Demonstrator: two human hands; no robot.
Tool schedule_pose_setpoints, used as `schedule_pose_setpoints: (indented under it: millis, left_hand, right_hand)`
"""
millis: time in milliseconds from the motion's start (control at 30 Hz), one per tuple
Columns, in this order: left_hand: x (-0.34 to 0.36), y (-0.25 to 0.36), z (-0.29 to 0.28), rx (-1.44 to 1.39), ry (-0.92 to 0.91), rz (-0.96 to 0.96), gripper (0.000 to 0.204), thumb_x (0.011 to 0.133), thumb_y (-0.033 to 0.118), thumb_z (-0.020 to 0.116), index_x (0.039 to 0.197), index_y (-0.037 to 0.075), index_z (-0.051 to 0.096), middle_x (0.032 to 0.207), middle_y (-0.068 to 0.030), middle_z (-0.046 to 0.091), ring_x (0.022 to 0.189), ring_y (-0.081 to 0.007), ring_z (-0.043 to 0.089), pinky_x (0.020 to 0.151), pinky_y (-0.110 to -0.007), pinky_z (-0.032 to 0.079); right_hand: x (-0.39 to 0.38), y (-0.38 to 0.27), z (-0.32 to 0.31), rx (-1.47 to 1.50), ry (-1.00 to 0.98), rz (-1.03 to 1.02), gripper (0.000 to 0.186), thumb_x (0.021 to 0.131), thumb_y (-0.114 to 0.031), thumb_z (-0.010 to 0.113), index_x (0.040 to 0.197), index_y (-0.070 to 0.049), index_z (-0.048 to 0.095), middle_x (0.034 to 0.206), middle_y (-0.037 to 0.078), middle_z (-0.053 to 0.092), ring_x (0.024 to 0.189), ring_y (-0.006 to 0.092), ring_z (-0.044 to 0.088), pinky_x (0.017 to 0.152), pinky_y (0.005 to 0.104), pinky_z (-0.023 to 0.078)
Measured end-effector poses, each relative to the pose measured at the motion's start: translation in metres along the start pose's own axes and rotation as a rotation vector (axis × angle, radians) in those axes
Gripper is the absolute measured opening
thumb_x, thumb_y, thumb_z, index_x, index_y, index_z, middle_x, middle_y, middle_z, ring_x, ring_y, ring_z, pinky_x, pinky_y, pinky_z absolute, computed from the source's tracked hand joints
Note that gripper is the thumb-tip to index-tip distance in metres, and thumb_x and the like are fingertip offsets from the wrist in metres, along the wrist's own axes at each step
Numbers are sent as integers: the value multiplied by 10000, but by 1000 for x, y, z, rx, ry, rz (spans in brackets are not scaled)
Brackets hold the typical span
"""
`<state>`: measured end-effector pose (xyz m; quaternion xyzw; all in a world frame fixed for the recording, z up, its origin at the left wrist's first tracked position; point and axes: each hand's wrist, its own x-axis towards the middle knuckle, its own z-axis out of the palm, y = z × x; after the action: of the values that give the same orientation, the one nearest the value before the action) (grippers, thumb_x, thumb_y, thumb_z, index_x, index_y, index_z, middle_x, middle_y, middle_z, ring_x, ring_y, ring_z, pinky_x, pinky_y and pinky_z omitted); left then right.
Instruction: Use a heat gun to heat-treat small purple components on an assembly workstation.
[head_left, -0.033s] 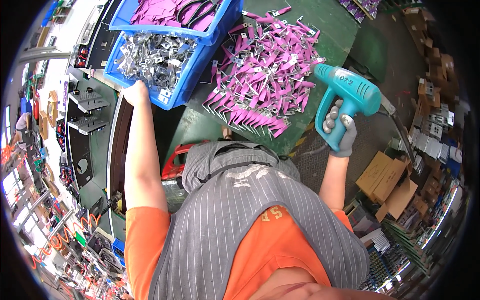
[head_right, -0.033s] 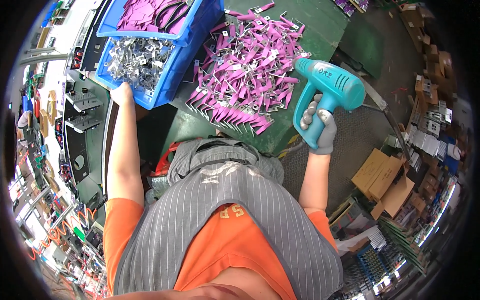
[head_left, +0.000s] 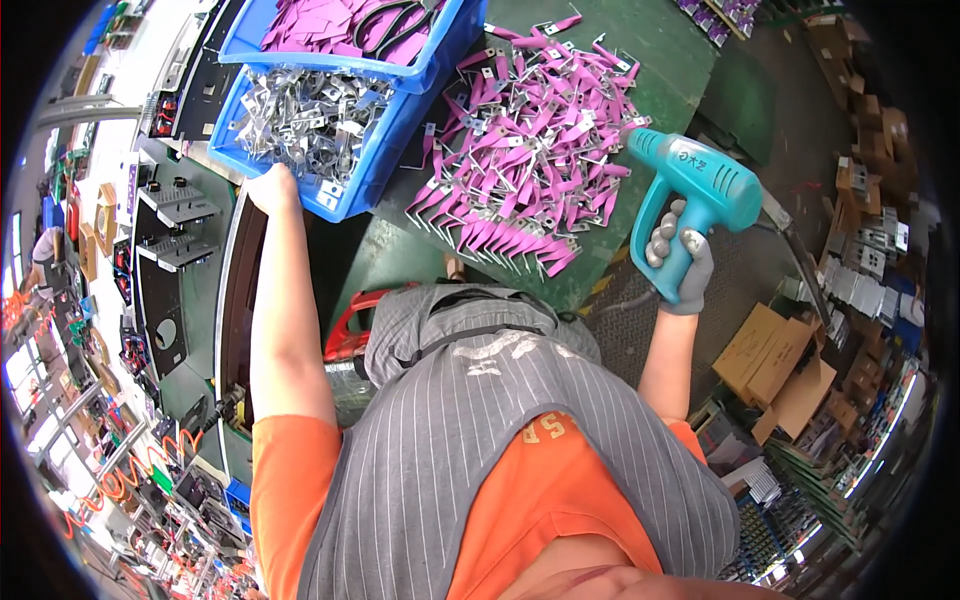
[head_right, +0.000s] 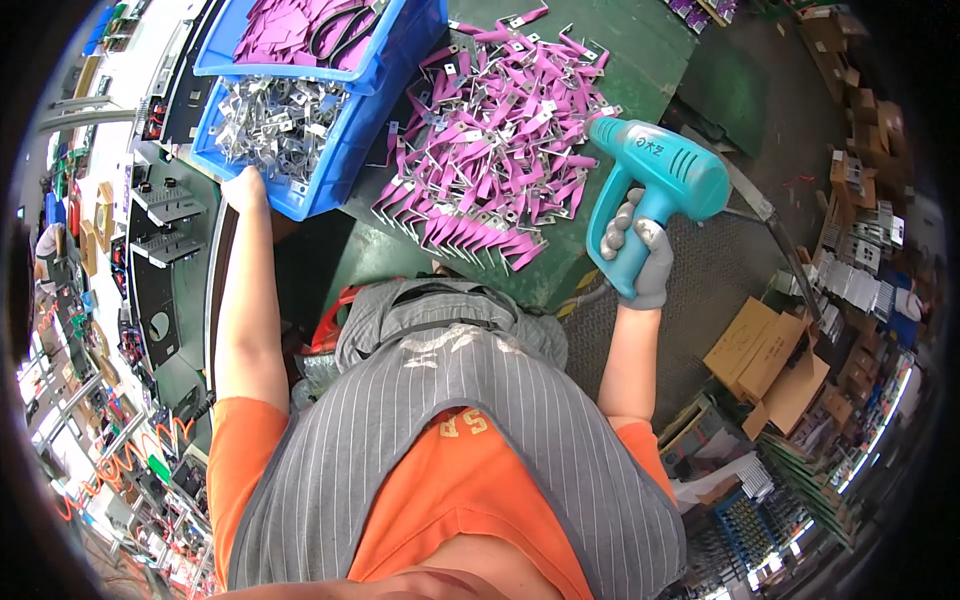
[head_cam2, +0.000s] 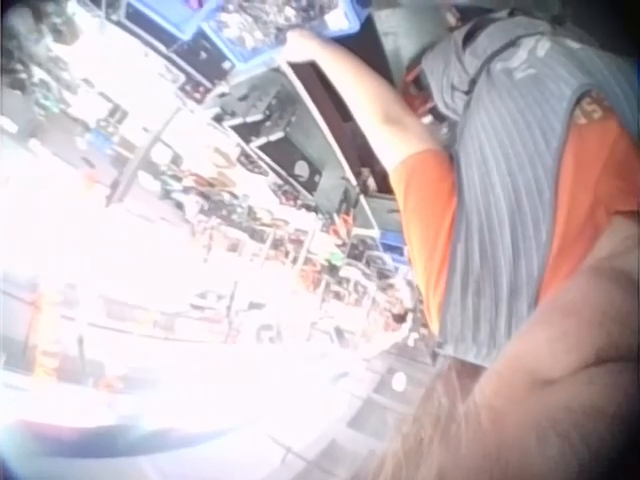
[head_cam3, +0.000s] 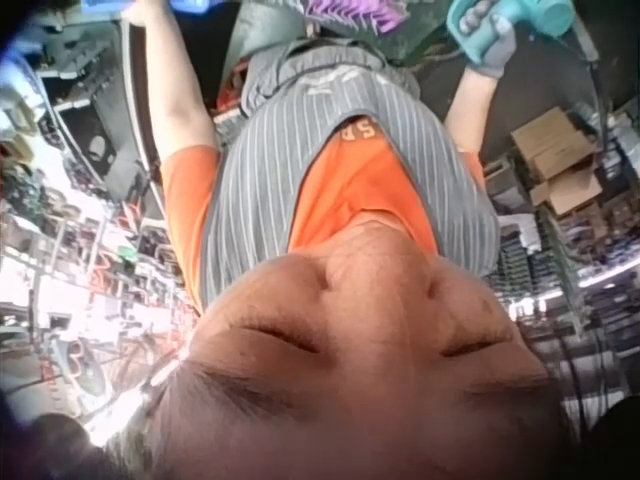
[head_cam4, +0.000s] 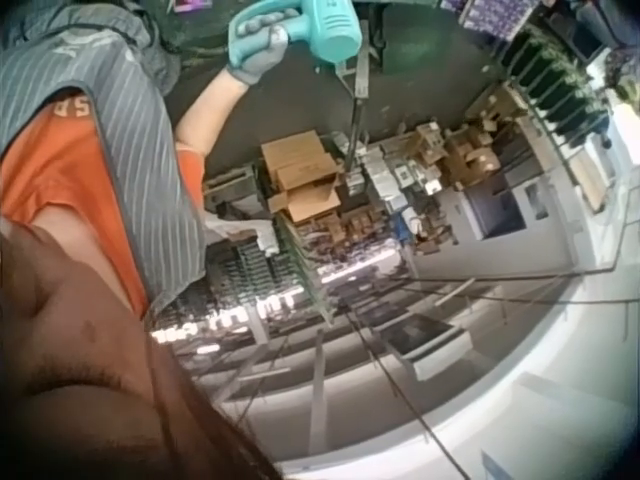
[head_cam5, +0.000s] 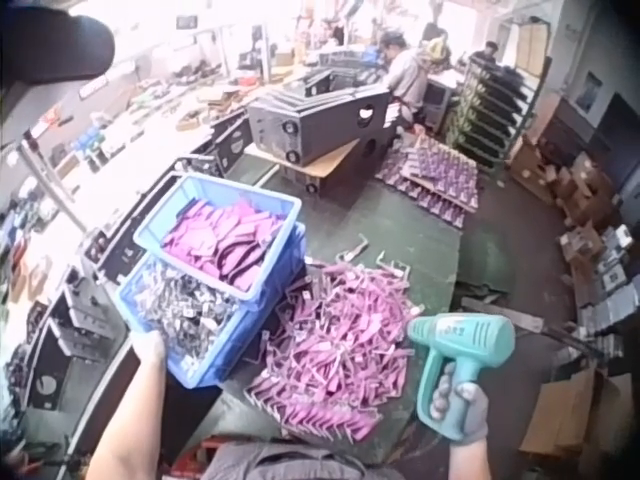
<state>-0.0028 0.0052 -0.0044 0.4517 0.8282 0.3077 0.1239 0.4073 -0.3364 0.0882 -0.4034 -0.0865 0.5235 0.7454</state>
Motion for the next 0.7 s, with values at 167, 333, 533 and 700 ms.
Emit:
schedule_pose_setpoints:
  millis: [167, 333, 533, 700]
  left_hand:
    - [0, -1, -1, -9, 0, -29, 301, 631, 130, 543, 830, -83, 616, 868, -240, 637, 826, -361, 622, 779, -402, 475]
    - [-5, 6, -6, -30, 3, -28, 327, 638, 140, 547, 870, -83, 609, 886, -238, 635, 842, -357, 620, 793, -397, 470]
    - [4, -8, 1, -2, -8, 34, 319, 639, 141, 550, 856, -86, 605, 877, -236, 637, 818, -351, 621, 780, -395, 471]
    - [-1, -1, -3, -41, -31, 26, 326, 653, 119, 544, 908, -80, 584, 910, -235, 626, 846, -353, 611, 796, -395, 463]
  right_hand:
    - [-1, -3, 1, 57, -68, 97, 414, 769, -152, 564, 1152, -35, 464, 829, 44, 543, 646, 140, 550, 516, 274, 483]
    - [-2, -4, 9, 75, -81, 128, 424, 774, -143, 570, 1161, -28, 440, 841, 48, 532, 642, 128, 523, 504, 255, 460]
    - [10, -4, 5, 55, -105, 88, 409, 783, -151, 561, 1158, -34, 446, 856, 39, 524, 660, 123, 518, 527, 253, 453]
    - [17, -2, 6, 63, -95, 65, 409, 782, -158, 565, 1155, -35, 451, 855, 37, 523, 656, 120, 515, 527, 252, 451]
